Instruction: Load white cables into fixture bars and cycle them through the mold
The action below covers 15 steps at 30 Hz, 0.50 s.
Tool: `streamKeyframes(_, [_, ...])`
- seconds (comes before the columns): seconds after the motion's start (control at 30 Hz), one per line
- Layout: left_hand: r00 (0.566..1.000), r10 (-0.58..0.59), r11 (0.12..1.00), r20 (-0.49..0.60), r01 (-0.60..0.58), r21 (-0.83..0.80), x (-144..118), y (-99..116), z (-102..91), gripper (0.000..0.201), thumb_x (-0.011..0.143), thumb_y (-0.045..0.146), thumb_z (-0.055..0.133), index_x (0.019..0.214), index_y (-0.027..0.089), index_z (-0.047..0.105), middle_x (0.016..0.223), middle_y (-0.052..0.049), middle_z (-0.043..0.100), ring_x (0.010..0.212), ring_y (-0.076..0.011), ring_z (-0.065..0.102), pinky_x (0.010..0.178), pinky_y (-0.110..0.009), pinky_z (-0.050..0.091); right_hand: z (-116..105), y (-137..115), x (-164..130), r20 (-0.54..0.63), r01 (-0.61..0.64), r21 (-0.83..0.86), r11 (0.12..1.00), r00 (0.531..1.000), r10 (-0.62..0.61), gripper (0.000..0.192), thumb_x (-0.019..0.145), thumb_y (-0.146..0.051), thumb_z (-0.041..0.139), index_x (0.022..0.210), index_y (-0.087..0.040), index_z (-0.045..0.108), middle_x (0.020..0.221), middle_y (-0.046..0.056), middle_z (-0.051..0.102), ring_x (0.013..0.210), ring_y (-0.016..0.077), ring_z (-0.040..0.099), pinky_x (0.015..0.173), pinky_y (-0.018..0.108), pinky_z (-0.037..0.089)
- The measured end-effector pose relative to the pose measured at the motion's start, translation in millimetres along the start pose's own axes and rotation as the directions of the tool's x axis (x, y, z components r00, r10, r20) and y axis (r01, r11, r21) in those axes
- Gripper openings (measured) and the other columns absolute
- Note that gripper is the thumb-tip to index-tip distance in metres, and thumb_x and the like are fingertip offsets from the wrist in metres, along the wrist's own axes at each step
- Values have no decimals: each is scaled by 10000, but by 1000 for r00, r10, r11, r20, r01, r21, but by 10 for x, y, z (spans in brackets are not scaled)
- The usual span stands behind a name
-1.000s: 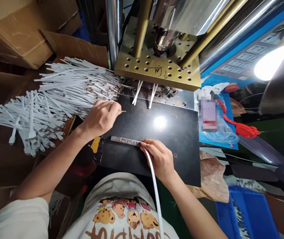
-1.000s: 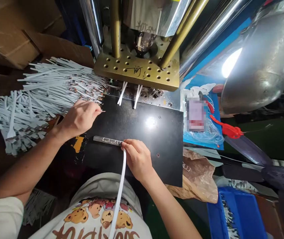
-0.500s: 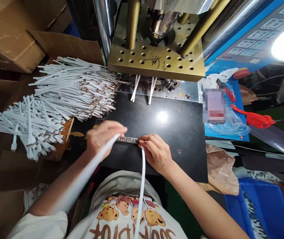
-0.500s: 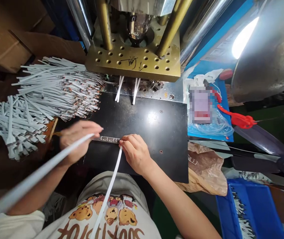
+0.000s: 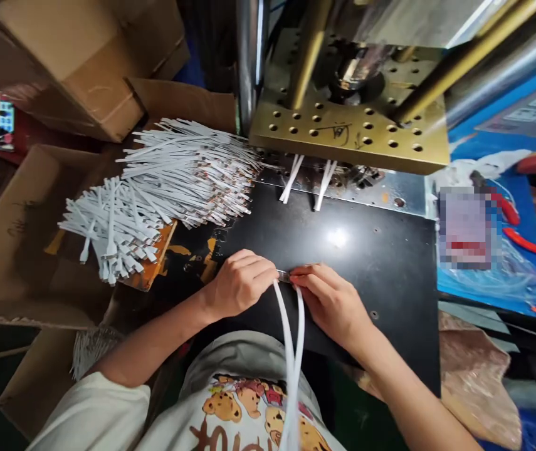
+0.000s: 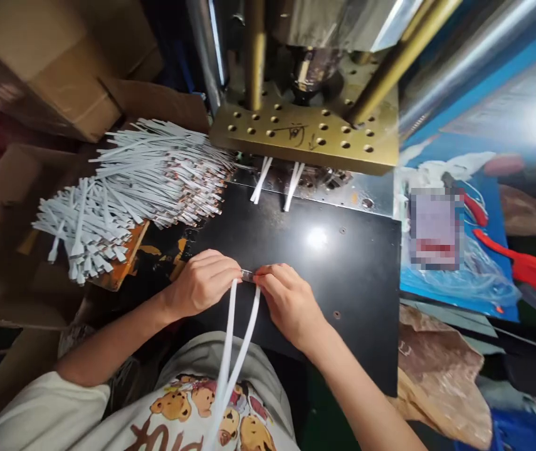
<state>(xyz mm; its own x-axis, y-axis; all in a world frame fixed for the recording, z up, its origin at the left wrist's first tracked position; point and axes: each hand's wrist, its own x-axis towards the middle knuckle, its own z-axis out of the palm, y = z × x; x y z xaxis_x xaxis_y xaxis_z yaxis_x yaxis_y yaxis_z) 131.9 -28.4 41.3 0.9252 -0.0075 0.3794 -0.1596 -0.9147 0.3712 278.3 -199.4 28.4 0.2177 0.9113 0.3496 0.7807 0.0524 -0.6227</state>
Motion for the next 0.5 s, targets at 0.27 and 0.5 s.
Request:
streamKeyframes(0.27, [1000, 8, 991, 9, -9, 134, -67, -266, -186, 151, 995, 262, 555, 1047, 166, 660, 980, -34, 709, 941, -173, 641, 813, -318, 458, 191, 65, 1268, 269, -141, -309, 940, 936, 228, 137, 956, -151, 576, 1053, -157, 672, 1023, 96, 714, 920, 234, 685, 783, 302, 506])
streamKeyframes(0.5, [989, -144, 770, 25, 96, 630, -33, -1090, -838, 207, 920, 86, 521, 790, 174, 656, 859, -70, 645, 835, -241, 575, 721, -377, 396, 436, 20, 1637, 273, -118, -509, 853, 917, 290, 176, 933, -193, 643, 1098, -136, 619, 951, 114, 735, 839, 268, 699, 612, 311, 397])
